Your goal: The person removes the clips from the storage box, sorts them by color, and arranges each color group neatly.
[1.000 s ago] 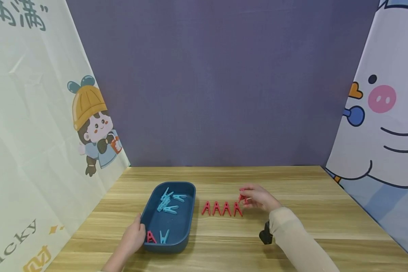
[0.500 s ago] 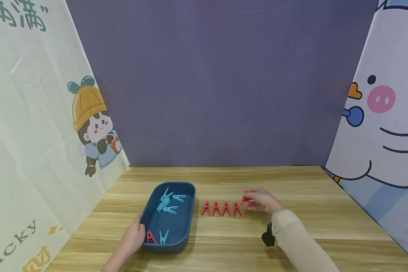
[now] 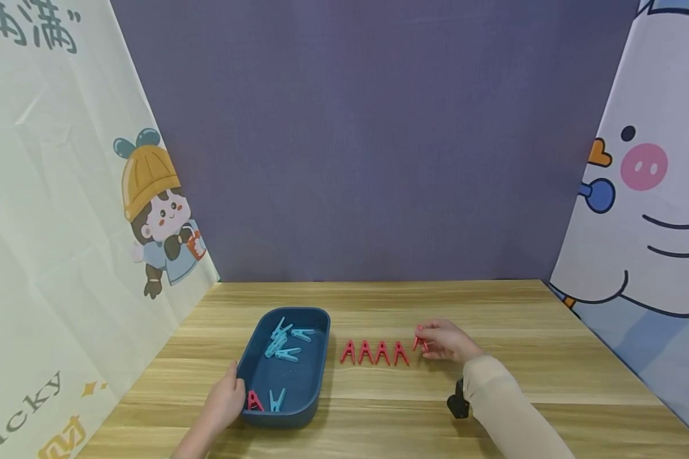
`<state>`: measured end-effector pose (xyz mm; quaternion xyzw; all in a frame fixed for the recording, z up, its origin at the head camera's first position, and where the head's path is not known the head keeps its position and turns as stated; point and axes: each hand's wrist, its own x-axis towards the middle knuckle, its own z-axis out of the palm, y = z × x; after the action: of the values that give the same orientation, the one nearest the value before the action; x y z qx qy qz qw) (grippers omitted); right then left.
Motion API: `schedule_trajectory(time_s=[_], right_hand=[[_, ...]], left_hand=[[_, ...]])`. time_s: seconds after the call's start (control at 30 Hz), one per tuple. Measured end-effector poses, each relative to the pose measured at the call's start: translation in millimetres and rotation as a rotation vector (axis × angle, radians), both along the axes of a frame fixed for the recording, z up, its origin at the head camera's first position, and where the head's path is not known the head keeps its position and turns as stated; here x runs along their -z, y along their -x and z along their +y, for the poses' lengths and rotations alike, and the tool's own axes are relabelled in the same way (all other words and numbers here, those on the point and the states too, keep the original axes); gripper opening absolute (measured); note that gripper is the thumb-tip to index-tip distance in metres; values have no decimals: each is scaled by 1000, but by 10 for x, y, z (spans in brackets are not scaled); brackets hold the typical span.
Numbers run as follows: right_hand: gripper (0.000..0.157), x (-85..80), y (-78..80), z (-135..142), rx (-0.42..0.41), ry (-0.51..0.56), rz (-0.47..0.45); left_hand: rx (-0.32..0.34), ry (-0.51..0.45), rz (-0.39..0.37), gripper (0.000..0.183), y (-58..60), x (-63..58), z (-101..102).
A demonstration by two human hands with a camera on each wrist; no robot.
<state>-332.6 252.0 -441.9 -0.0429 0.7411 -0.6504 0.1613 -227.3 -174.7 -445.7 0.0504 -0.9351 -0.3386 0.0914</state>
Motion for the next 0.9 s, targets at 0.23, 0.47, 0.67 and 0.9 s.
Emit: schedule_trajectory(time_s=[0.23, 0.47, 0.67, 0.9], right_hand=[[46, 79, 17, -3, 20, -31, -10], [42, 121, 11, -11, 21, -100, -5], [48, 147, -2, -22, 37, -142, -2], [26, 191, 1, -42, 84, -223, 17]], left_hand=[[-4, 1, -12, 49, 9, 6, -3], [-12, 0, -39, 50, 12, -6, 9], [-20, -12, -47, 50, 18, 0, 9], [-19, -18, -60, 50, 23, 5, 8]])
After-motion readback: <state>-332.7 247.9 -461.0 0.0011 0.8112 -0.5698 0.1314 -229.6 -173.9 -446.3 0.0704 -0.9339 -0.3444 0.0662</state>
